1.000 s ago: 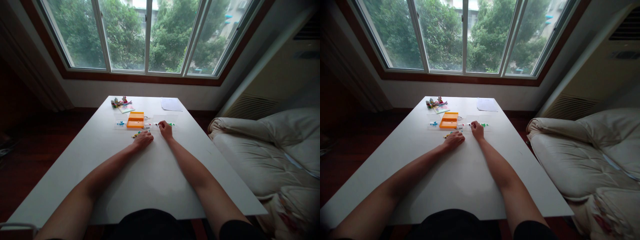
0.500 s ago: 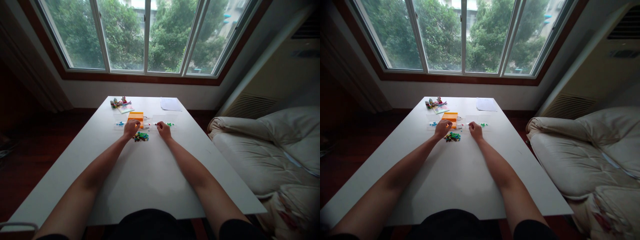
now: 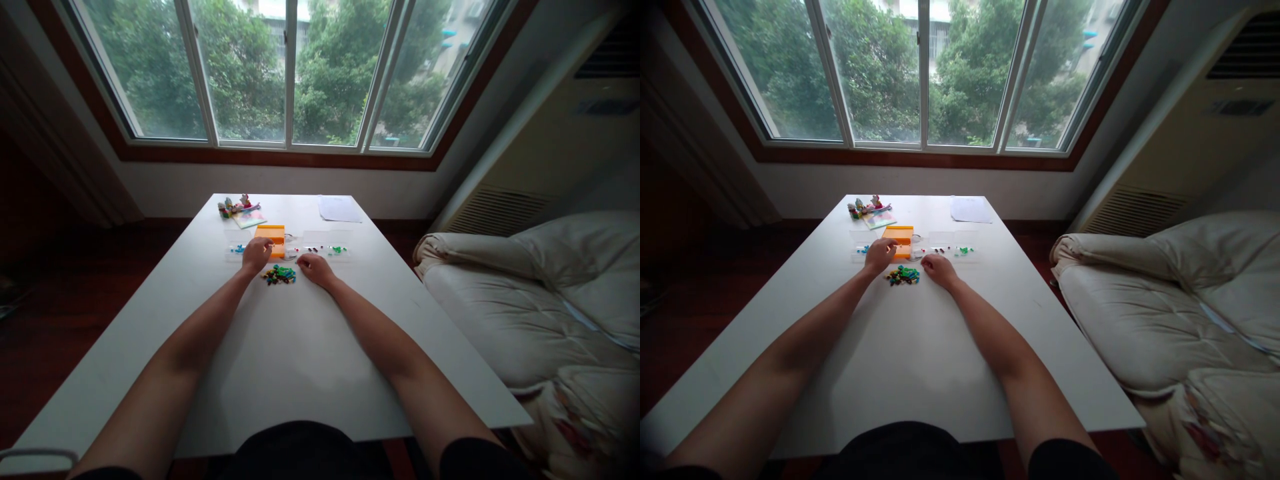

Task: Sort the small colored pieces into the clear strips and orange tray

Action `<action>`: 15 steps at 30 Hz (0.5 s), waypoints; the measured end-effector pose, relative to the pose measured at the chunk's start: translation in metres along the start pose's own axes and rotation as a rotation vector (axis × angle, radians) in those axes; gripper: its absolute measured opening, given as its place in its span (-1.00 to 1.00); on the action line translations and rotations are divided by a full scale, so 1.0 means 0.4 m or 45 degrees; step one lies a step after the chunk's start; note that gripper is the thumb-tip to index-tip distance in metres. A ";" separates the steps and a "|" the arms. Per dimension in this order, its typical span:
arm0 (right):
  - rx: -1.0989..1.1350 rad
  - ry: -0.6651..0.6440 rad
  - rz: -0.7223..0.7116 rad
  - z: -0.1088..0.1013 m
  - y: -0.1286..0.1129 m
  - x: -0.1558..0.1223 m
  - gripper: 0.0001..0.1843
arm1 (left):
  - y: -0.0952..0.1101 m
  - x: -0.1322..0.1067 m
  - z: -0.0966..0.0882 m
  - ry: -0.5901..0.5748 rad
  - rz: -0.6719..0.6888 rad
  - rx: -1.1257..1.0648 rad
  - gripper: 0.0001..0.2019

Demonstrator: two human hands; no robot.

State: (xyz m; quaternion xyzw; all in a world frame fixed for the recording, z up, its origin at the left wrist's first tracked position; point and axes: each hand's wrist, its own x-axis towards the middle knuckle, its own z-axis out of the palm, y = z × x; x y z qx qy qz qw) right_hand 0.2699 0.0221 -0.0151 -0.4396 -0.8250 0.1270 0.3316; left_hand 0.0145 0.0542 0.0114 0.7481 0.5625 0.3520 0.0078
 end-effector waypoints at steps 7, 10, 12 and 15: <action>-0.037 -0.063 -0.063 0.032 -0.030 0.001 -0.84 | 0.037 -0.060 0.012 -0.253 0.234 -0.039 -0.81; -0.057 0.018 0.008 0.035 -0.023 0.003 -0.81 | 0.061 -0.091 0.014 -0.308 0.322 -0.059 -0.77; -0.050 0.094 0.088 0.033 -0.014 0.005 -0.79 | 0.084 -0.111 0.016 -0.347 0.367 -0.038 -0.69; -0.034 0.188 0.208 0.027 0.001 0.008 -0.79 | 0.122 -0.136 0.021 -0.389 0.437 0.035 -0.58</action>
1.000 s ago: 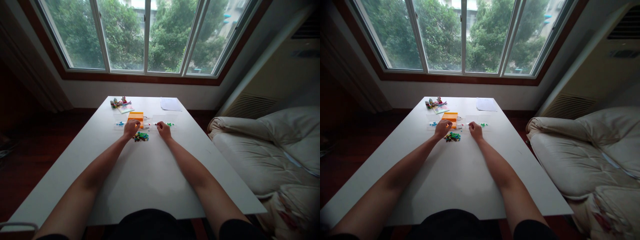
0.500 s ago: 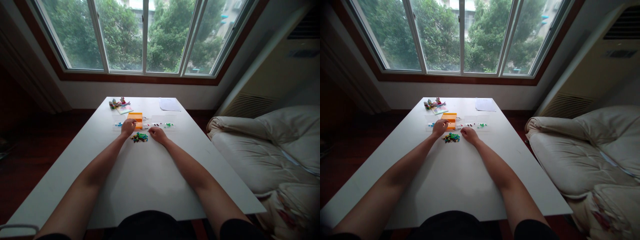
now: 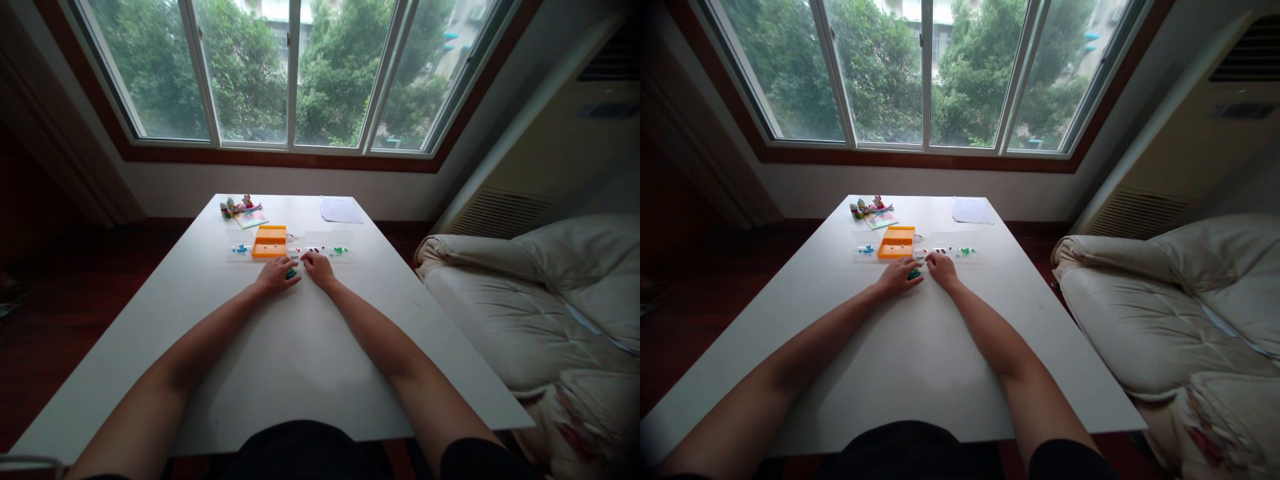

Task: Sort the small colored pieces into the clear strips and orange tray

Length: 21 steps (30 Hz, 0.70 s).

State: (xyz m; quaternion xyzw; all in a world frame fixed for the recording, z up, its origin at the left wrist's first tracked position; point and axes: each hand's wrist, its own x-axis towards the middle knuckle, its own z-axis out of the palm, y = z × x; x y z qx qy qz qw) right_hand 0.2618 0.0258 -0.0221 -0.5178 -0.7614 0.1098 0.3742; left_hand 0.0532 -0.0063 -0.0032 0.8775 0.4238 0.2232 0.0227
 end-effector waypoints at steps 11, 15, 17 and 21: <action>-0.014 -0.018 0.036 0.001 -0.004 0.001 -0.79 | -0.013 0.014 0.003 -0.038 0.018 0.041 -0.73; -0.088 -0.088 -0.019 0.005 -0.010 -0.001 -0.77 | -0.041 0.011 -0.001 -0.040 0.063 0.014 -0.70; -0.161 -0.123 -0.039 0.008 -0.014 -0.004 -0.73 | -0.053 0.005 -0.005 -0.046 0.086 0.010 -0.68; -0.286 -0.202 -0.080 0.009 -0.023 -0.008 -0.71 | -0.077 -0.008 -0.016 -0.061 0.116 0.013 -0.66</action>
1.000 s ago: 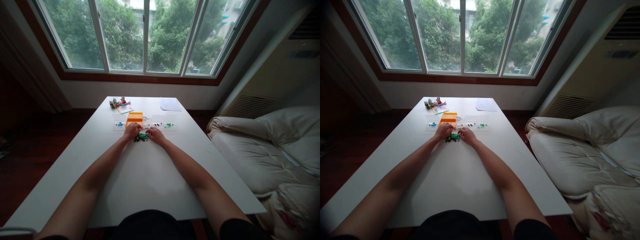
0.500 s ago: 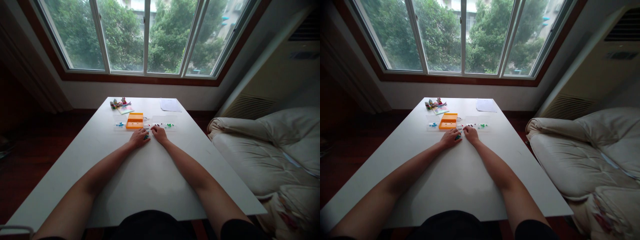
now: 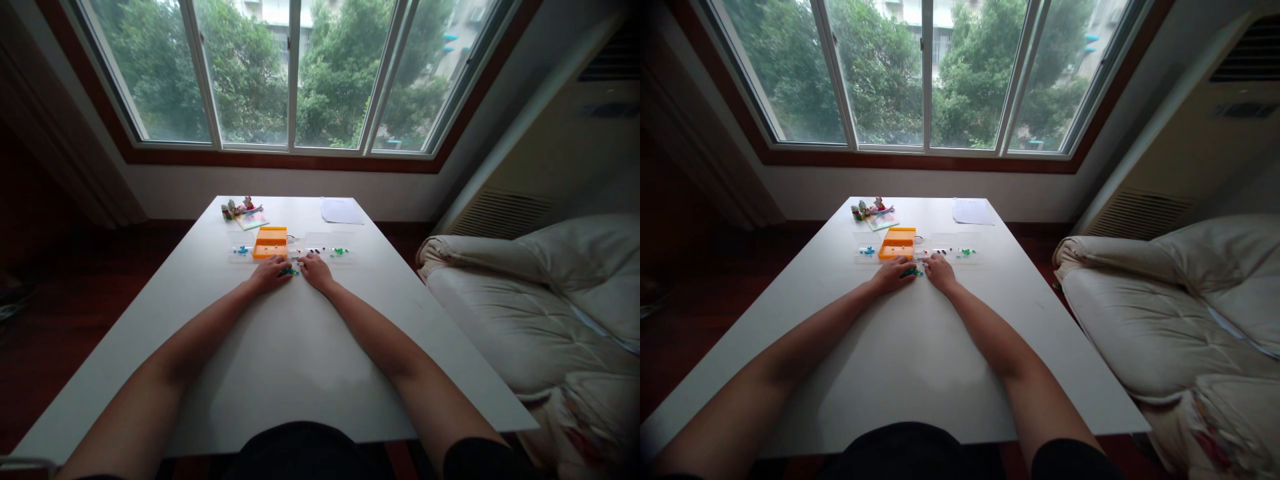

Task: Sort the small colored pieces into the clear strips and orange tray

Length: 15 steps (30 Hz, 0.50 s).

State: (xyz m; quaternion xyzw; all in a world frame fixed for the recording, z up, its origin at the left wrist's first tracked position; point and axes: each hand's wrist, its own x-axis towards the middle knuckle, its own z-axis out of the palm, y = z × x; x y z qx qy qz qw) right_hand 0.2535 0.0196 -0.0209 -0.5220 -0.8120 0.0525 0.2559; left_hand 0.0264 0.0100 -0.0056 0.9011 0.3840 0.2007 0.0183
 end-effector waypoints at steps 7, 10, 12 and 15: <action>0.018 0.019 -0.043 0.005 0.002 0.001 -0.84 | -0.014 0.006 0.006 0.039 -0.086 -0.019 -0.69; 0.076 0.057 -0.036 0.009 0.012 0.007 -0.86 | -0.003 0.019 0.010 0.050 -0.124 -0.015 -0.73; 0.143 0.107 0.031 0.007 0.021 0.011 -0.84 | 0.006 0.028 0.010 0.058 -0.147 -0.014 -0.75; 0.245 0.186 0.192 -0.001 0.035 0.016 -0.82 | 0.019 0.047 0.005 0.087 -0.187 -0.022 -0.77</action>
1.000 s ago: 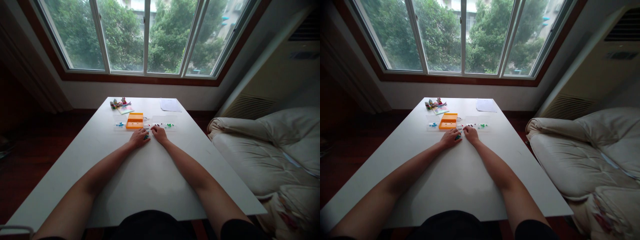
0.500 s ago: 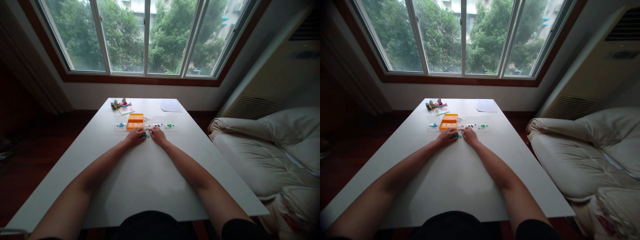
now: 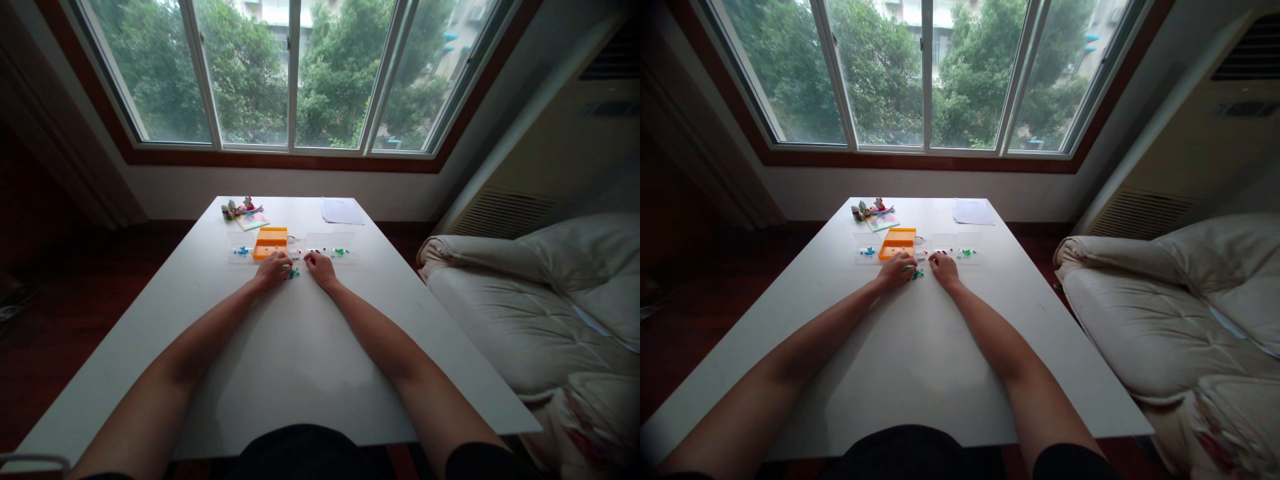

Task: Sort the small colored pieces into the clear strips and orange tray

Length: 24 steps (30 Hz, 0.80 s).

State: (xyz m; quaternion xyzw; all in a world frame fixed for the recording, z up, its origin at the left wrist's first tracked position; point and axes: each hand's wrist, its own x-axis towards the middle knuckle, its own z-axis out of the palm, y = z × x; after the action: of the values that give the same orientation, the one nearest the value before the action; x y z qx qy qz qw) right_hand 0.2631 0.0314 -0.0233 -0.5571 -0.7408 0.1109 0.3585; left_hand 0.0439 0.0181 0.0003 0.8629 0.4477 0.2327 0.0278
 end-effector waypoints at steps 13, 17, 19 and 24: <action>0.063 0.071 0.055 -0.017 0.004 -0.004 -0.82 | 0.076 0.103 0.020 -0.275 -0.309 0.158 -0.83; 0.067 0.081 0.038 -0.019 0.008 -0.004 -0.82 | 0.088 0.108 0.021 -0.289 -0.315 0.160 -0.86; 0.081 0.085 0.028 -0.020 0.008 -0.005 -0.82 | 0.092 0.104 0.016 -0.252 -0.301 0.147 -0.85; 0.113 0.067 0.004 -0.018 0.006 -0.007 -0.81 | 0.074 0.076 -0.007 -0.006 -0.320 0.069 -0.85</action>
State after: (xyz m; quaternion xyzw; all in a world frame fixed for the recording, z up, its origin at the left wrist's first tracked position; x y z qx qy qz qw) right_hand 0.2698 0.0280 -0.0206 -0.5446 -0.7245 0.1295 0.4022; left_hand 0.0803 0.0238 0.0219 0.8010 0.5583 0.2134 0.0345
